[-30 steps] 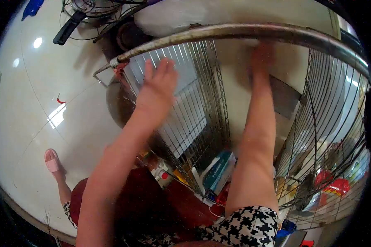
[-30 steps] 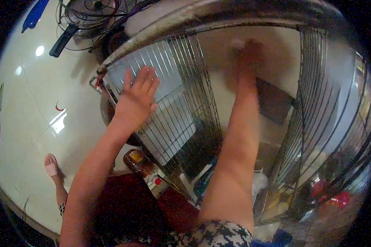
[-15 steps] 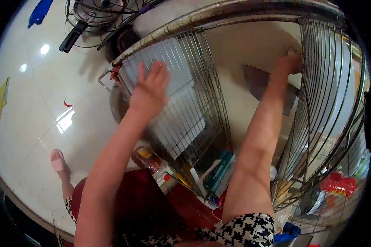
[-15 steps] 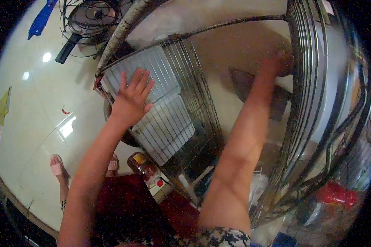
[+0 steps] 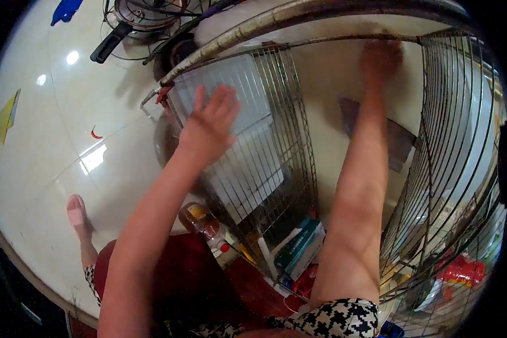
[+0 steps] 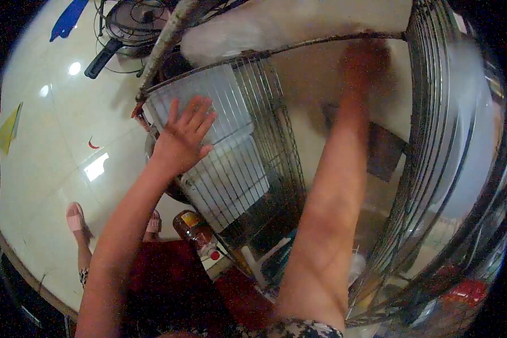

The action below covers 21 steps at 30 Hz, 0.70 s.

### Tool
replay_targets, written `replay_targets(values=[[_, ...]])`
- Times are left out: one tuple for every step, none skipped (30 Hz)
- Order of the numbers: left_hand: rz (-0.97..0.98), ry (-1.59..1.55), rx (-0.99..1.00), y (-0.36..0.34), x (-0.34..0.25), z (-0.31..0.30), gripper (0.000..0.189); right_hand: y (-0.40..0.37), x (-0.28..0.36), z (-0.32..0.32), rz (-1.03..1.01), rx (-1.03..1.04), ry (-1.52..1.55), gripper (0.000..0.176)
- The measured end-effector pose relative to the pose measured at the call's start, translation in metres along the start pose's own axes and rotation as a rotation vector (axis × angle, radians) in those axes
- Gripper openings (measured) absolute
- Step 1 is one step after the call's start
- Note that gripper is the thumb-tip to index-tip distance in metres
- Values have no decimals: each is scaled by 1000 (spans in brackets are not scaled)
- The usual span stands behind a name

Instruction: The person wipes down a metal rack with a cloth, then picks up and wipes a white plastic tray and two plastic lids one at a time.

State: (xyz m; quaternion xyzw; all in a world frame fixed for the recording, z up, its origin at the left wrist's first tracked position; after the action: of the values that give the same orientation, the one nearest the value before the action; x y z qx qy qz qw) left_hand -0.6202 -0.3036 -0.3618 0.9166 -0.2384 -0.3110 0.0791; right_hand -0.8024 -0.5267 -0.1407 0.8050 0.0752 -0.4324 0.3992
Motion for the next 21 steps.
replay_targets(values=[[7,-4,-13,0,0,0,69,-4,13,14,-71,161,-10,42],[3,1,-14,0,1,2,69,-10,23,15,-70,158,-4,42],[1,-6,-16,1,2,5,69,-22,39,20,-121,160,23,39],[-1,-15,-14,0,3,6,69,-37,56,25,-172,166,51,36],[-4,-9,-7,-2,3,5,69,-52,67,28,-170,169,60,36],[10,2,-6,-2,2,3,69,-66,80,29,-201,191,120,34],[21,14,-8,-1,1,1,68,-80,92,33,-232,208,180,33],[17,21,-10,-1,1,0,68,-92,103,37,-231,202,186,33],[10,25,2,-1,0,0,68,-108,113,47,-235,250,182,27],[3,31,14,0,1,0,68,-121,121,57,-239,298,181,20],[-1,40,13,0,2,-1,68,-130,124,63,-236,291,189,20],[5,42,6,0,1,-2,69,-143,125,60,-291,209,271,20],[14,41,3,0,0,-2,69,-154,123,52,-346,131,352,20],[14,41,8,-1,0,1,69,-161,119,52,-345,135,354,20],[19,50,-15,-1,-1,1,70,-168,116,50,-358,141,372,20],[26,59,-37,-2,-1,0,71,-176,112,46,-369,147,389,21],[27,61,-36,-2,0,-1,71,-181,109,43,-367,147,390,21],[17,56,-16,-1,1,-1,71,-186,103,48,-302,218,398,21],[10,49,8,0,1,0,71,-194,95,54,-235,291,405,21],[15,50,12,0,1,0,71,-203,90,55,-229,296,404,21],[11,66,23,-2,1,0,70,-211,87,52,-240,308,411,23]])
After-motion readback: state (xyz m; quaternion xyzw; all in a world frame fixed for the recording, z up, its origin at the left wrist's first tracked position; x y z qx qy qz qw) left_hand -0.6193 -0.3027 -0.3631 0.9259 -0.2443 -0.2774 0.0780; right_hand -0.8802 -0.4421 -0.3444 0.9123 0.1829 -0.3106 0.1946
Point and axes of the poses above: each hand's wrist, its own y-axis towards the middle knuckle, its own z-axis out of the palm, x = y × z, the point moved 8 cm from there along y, towards the middle knuckle, and after that the axes turned 7 degrees about z, right-handed, at the moved point
